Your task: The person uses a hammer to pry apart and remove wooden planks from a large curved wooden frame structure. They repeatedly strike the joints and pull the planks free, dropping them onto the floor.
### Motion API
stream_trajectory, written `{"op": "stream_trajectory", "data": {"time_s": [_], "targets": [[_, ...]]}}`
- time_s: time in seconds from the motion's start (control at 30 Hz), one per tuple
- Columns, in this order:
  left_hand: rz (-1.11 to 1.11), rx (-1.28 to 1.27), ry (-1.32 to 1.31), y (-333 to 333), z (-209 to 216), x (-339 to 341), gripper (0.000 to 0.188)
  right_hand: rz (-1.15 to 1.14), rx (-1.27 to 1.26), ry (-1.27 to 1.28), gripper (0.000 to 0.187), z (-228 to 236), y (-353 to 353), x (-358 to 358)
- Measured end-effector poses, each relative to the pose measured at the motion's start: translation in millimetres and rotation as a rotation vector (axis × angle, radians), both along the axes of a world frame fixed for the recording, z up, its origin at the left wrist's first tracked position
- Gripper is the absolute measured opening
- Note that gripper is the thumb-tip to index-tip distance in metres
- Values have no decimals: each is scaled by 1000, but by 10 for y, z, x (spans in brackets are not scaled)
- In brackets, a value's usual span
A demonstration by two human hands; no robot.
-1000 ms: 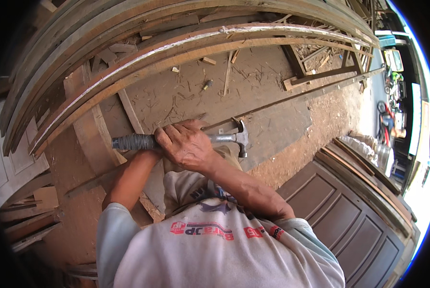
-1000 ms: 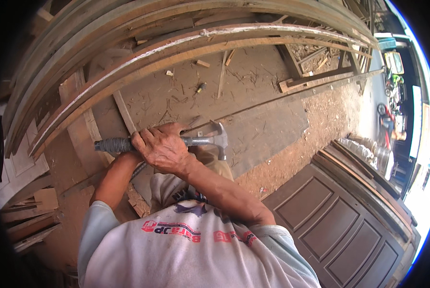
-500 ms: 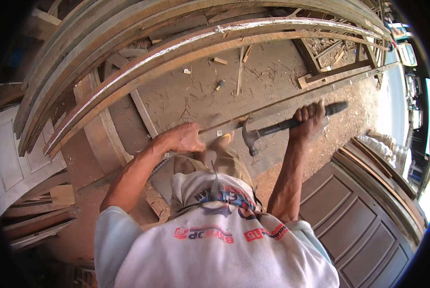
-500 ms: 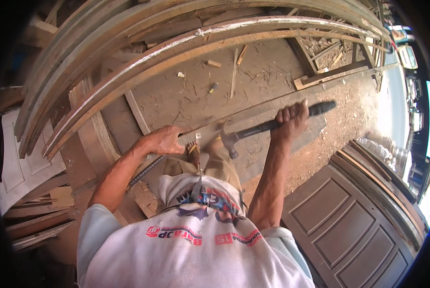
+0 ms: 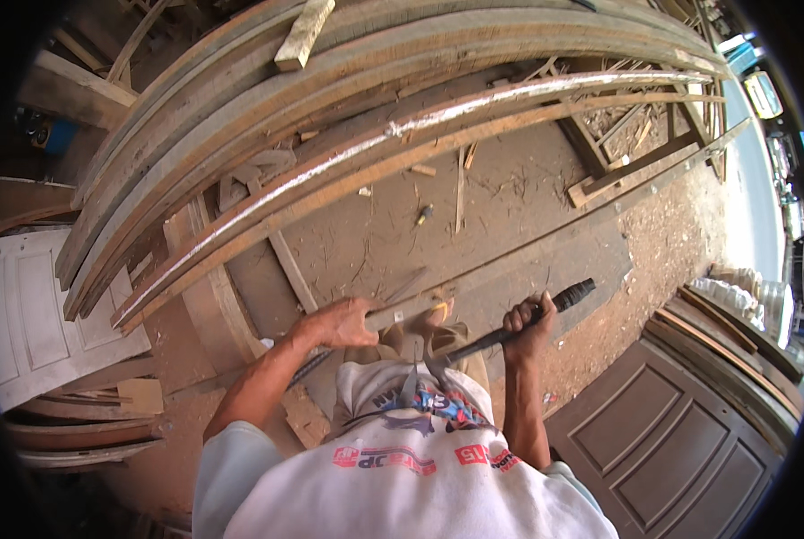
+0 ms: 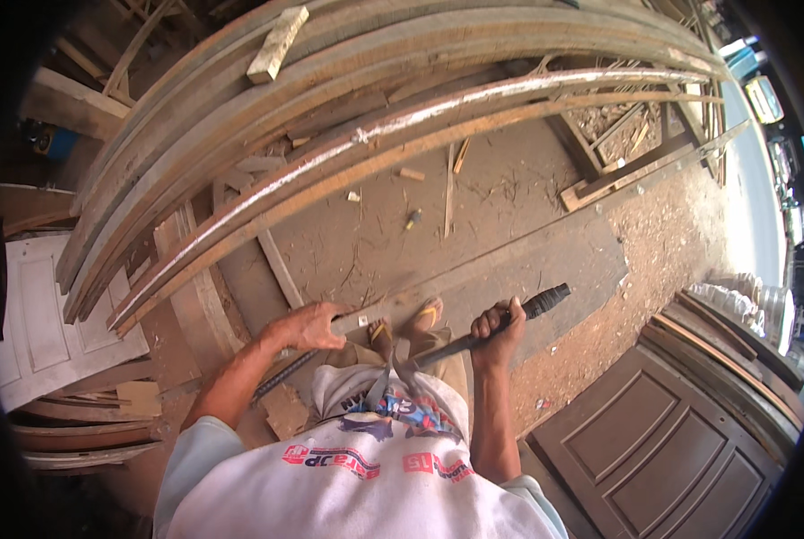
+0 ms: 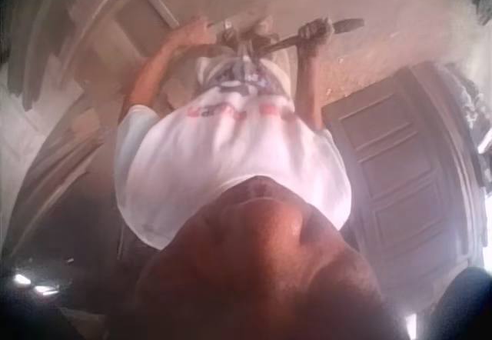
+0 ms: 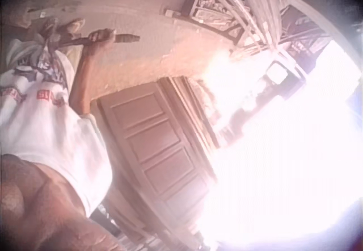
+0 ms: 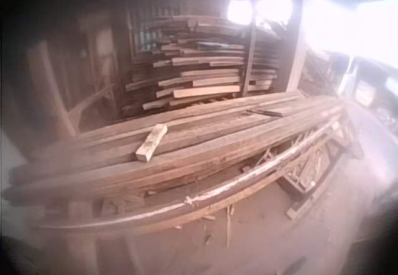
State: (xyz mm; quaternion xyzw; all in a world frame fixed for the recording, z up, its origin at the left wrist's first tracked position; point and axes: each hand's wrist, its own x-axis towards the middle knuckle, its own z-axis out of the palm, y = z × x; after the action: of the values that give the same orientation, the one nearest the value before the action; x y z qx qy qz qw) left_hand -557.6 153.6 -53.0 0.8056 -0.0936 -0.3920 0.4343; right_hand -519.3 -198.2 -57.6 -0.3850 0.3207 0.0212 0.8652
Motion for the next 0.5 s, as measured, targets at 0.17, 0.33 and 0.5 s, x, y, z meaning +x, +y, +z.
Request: {"op": "stream_trajectory", "data": {"time_s": [0.17, 0.33, 0.5], "targets": [[44, 105, -13, -124, 171, 30, 64, 170, -155, -406, 35, 1218, 128, 538], [56, 132, -25, -82, 8, -17, 70, -38, -1, -568, 37, 1607, 473, 2003], [68, 222, 10, -141, 260, 106, 71, -236, 305, -686, 37, 1669, 949, 3757]]}}
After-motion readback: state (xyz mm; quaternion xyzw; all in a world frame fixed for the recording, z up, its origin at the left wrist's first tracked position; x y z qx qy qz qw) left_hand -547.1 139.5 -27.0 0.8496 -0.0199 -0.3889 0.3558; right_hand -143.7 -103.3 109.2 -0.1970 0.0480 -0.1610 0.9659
